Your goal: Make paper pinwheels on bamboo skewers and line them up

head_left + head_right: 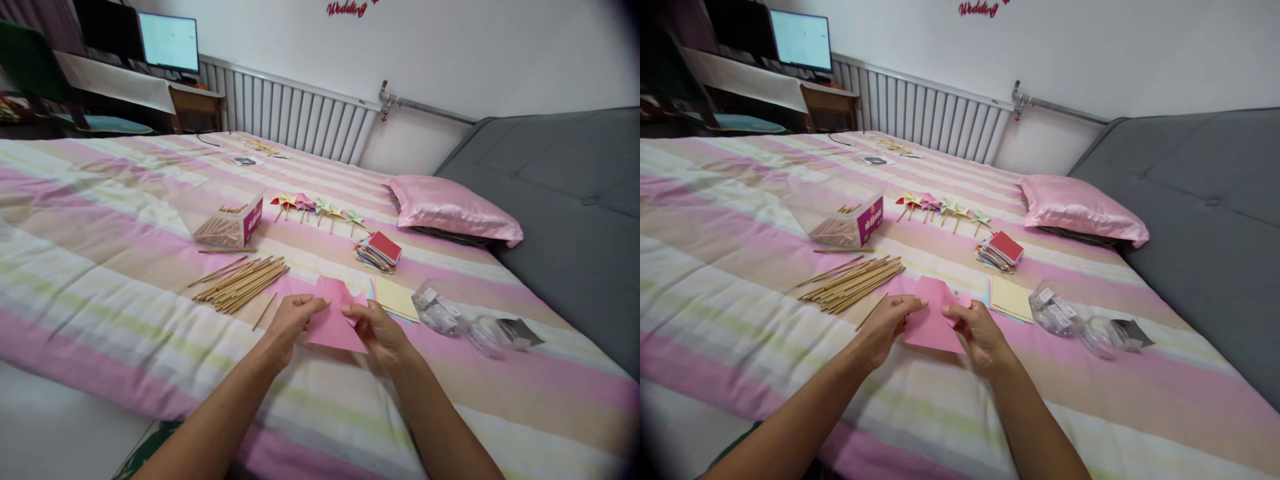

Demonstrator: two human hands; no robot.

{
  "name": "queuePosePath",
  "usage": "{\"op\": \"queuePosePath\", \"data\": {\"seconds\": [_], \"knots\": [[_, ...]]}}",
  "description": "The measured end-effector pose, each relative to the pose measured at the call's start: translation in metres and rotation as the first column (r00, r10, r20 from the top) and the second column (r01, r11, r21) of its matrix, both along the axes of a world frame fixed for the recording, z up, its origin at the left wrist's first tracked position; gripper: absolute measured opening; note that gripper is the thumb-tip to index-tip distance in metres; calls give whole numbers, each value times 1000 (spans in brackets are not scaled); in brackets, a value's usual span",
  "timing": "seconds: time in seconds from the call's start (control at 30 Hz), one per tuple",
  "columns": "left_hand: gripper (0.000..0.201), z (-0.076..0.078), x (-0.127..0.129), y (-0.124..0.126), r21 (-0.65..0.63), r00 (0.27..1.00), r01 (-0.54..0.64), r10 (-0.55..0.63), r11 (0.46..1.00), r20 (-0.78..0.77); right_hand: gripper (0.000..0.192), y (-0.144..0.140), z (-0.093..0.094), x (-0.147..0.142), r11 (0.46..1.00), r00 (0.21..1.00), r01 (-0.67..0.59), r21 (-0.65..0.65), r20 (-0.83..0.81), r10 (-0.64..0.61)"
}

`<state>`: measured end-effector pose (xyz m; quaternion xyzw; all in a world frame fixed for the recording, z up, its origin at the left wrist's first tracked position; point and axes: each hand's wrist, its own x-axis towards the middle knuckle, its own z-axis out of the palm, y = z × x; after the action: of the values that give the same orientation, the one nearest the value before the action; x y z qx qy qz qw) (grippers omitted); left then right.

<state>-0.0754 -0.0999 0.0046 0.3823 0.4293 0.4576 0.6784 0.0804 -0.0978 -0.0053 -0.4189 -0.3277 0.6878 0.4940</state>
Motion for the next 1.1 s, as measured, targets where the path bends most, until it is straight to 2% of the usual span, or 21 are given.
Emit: {"op": "queuePosePath", "data": {"seconds": [0.2,0.37,0.57,0.73,0.83,1.1], "knots": [[24,-3,2,-2,3,993,47,-46,999,-112,19,-3,3,-3,998,993,-62,14,105,60],[25,-5,2,-2,3,982,62,-61,998,-180,25,-5,7,-4,993,989,-107,40,107,102],[23,-6,2,-1,1,981,45,-44,999,-187,20,-7,8,-4,987,984,-159,31,80,156],[29,-5,3,1,10,979,-51,52,999,-198,20,-2,5,2,986,970,-93,136,234,59],[30,-3,2,2,7,978,-79,78,997,-192,20,2,3,7,976,942,-94,197,334,23],[31,-5,1,4,-7,982,-77,75,997,-172,23,5,2,10,982,925,-8,190,375,-65]]}}
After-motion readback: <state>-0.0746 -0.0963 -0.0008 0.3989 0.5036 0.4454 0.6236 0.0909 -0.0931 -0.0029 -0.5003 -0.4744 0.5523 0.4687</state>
